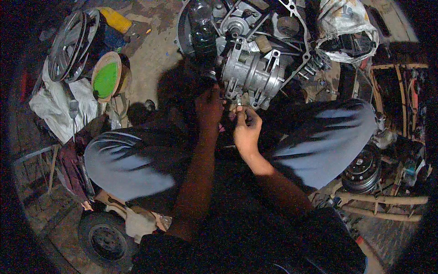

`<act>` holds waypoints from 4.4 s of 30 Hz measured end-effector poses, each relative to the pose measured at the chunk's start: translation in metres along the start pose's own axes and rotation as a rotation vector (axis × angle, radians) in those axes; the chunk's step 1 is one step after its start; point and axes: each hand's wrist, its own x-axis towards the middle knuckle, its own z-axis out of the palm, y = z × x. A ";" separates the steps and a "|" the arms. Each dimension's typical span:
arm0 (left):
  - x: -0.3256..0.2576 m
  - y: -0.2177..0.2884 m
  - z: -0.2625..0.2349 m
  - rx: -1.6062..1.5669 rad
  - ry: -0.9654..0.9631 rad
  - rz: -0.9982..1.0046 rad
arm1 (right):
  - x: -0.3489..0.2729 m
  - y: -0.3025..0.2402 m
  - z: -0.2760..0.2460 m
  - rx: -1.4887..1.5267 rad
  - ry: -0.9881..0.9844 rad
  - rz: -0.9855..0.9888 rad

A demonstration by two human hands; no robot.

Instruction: The person is assembling a motorcycle engine, specifically attaching a cylinder head to the crankcase. They use a plastic bottle to apply liquid to the gasket and then use their hands to align and press the metal components together.

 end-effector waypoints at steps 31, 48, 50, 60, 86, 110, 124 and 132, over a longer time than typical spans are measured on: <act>-0.001 0.021 -0.001 -0.147 -0.004 -0.140 | 0.013 0.031 -0.002 -0.347 -0.091 -0.380; -0.003 0.022 -0.005 -0.215 0.023 -0.173 | 0.006 0.029 0.004 -0.359 -0.102 -0.442; -0.005 0.025 -0.007 -0.203 0.033 -0.146 | 0.007 0.029 0.005 -0.362 -0.096 -0.475; -0.004 0.022 -0.006 -0.261 0.011 -0.151 | 0.010 0.029 0.005 -0.327 -0.102 -0.501; 0.006 0.001 -0.007 -0.291 -0.002 -0.166 | 0.011 0.013 -0.010 -0.323 -0.090 -0.461; 0.006 -0.001 -0.002 -0.355 0.010 -0.238 | 0.022 0.014 -0.011 -0.345 -0.070 -0.428; 0.004 0.001 -0.002 -0.360 0.026 -0.180 | 0.016 0.012 -0.006 -0.380 -0.114 -0.447; 0.035 -0.050 -0.001 -0.529 -0.187 -0.297 | -0.003 -0.020 -0.027 -0.592 -0.424 -0.025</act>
